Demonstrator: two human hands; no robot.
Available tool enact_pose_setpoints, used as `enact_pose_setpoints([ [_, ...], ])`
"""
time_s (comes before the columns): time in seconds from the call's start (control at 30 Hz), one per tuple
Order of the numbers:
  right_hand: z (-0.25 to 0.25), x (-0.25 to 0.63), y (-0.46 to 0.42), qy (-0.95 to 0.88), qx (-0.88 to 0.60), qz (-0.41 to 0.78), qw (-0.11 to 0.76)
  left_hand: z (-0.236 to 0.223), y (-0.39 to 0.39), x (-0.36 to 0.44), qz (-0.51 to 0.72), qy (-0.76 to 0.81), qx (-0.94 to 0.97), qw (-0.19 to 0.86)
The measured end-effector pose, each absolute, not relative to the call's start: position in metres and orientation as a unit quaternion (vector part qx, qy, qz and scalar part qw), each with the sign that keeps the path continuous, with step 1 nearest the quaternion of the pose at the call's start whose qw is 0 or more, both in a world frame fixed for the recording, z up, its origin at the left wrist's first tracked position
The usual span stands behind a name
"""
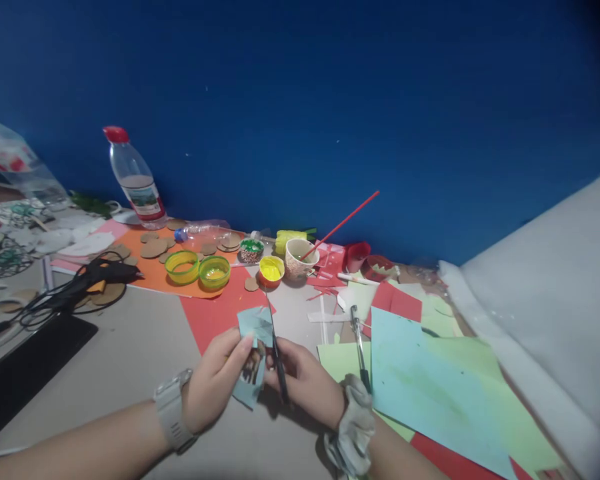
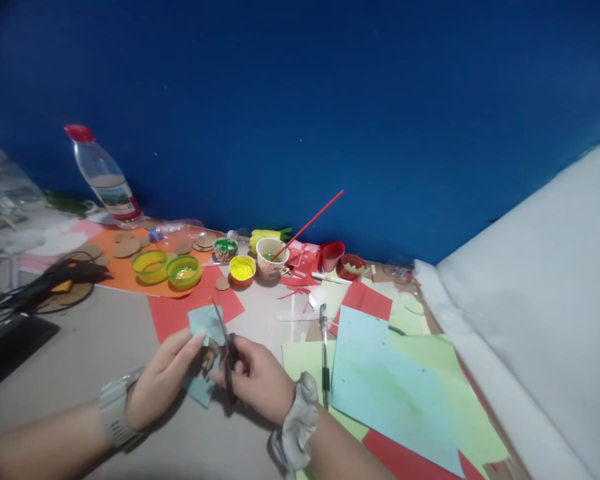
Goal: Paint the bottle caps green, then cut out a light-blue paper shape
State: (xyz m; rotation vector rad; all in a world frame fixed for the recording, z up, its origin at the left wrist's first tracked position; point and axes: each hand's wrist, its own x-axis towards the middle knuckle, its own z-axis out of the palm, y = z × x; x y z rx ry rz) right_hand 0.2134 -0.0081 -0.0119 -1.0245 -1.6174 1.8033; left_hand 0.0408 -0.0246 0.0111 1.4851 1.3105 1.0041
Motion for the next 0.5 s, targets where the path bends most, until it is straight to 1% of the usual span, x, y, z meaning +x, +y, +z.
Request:
enact_pose_setpoints([
  [0.07, -0.015, 0.212, -0.009, -0.574, -0.374, 0.674, 0.275, 0.017, -0.023, 0.040, 0.427, 0.553, 0.580, 0.419],
  [0.13, -0.017, 0.211, -0.008, -0.545, -0.374, 0.675, 0.328, 0.025, -0.021, 0.037, 0.421, 0.563, 0.586, 0.403],
  [0.2, -0.018, 0.211, -0.007, -0.510, -0.382, 0.668, 0.384, 0.033, -0.020, 0.034, 0.363, 0.549, 0.633, 0.407],
  [0.27, -0.017, 0.210, -0.007, -0.481, -0.395, 0.663, 0.416, 0.042, -0.020, 0.031, 0.273, 0.519, 0.694, 0.417],
  [0.33, -0.013, 0.209, -0.007, -0.465, -0.402, 0.665, 0.423, 0.050, -0.020, 0.030, 0.201, 0.496, 0.734, 0.418],
  [0.4, -0.010, 0.208, -0.007, -0.461, -0.400, 0.674, 0.415, 0.058, -0.022, 0.028, 0.171, 0.493, 0.751, 0.404],
  [0.47, -0.007, 0.208, -0.008, -0.464, -0.393, 0.683, 0.405, 0.066, -0.030, 0.023, 0.190, 0.511, 0.755, 0.363],
  [0.5, -0.007, 0.208, -0.008, -0.465, -0.390, 0.685, 0.403, 0.070, -0.037, 0.019, 0.230, 0.538, 0.746, 0.319],
])
